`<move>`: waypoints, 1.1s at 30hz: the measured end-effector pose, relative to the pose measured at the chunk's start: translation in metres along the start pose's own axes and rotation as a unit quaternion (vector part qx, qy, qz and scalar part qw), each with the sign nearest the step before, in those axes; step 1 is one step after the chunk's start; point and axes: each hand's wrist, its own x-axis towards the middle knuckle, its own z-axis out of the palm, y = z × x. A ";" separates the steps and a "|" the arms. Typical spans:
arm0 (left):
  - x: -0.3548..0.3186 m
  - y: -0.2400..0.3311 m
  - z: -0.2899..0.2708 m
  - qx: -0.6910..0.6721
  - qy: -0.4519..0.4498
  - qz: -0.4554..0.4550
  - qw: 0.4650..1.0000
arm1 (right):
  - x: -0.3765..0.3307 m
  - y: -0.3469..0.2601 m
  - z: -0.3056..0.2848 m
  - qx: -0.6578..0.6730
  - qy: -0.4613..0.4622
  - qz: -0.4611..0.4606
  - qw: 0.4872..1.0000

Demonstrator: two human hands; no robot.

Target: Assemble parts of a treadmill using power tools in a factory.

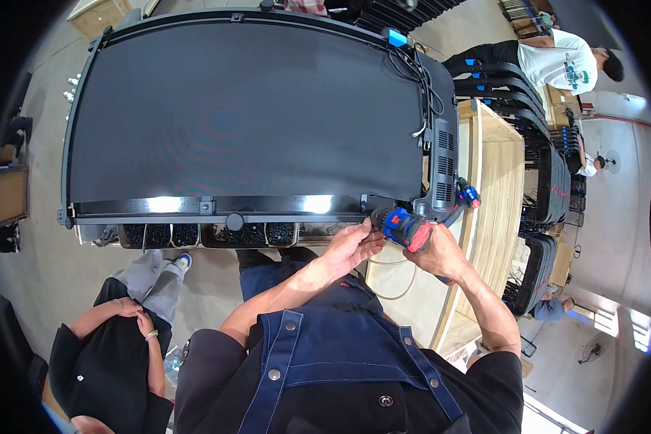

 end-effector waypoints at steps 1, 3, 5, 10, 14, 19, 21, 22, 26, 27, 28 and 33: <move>0.000 0.002 0.001 0.001 -0.001 0.002 1.000 | 0.002 -0.002 -0.001 -0.026 -0.009 -0.018 0.999; 0.000 0.000 -0.004 -0.009 -0.017 0.004 1.000 | 0.003 -0.004 -0.002 -0.056 -0.018 -0.034 0.998; -0.003 0.002 -0.005 -0.018 -0.032 0.006 0.999 | 0.001 -0.007 -0.002 -0.115 0.028 -0.116 0.986; -0.009 0.013 0.001 0.031 -0.015 -0.008 0.999 | 0.010 -0.014 -0.009 -0.141 -0.017 -0.104 0.984; -0.028 0.023 0.030 0.414 0.099 0.201 0.882 | 0.025 0.012 -0.002 -0.104 -0.036 -0.016 0.994; -0.013 0.045 0.121 0.562 -0.027 0.621 0.545 | 0.028 0.012 -0.004 -0.067 0.002 -0.095 0.993; 0.013 0.030 0.108 0.556 -0.031 0.620 0.553 | 0.032 0.021 -0.004 -0.095 -0.033 -0.118 0.988; 0.014 0.028 0.108 0.555 -0.022 0.624 0.549 | 0.033 0.025 -0.002 -0.109 -0.021 -0.124 0.986; 0.022 0.025 0.105 0.550 -0.014 0.645 0.531 | 0.033 0.027 -0.001 -0.097 -0.018 -0.128 0.987; 0.023 0.024 0.104 0.544 -0.016 0.655 0.524 | 0.034 0.028 0.001 -0.096 -0.017 -0.135 0.986; 0.023 0.022 0.104 0.547 -0.016 0.657 0.519 | 0.036 0.031 0.003 -0.093 -0.012 -0.132 0.987; 0.017 0.024 0.106 0.570 -0.015 0.651 0.501 | 0.040 0.026 -0.007 -0.054 -0.027 -0.166 0.984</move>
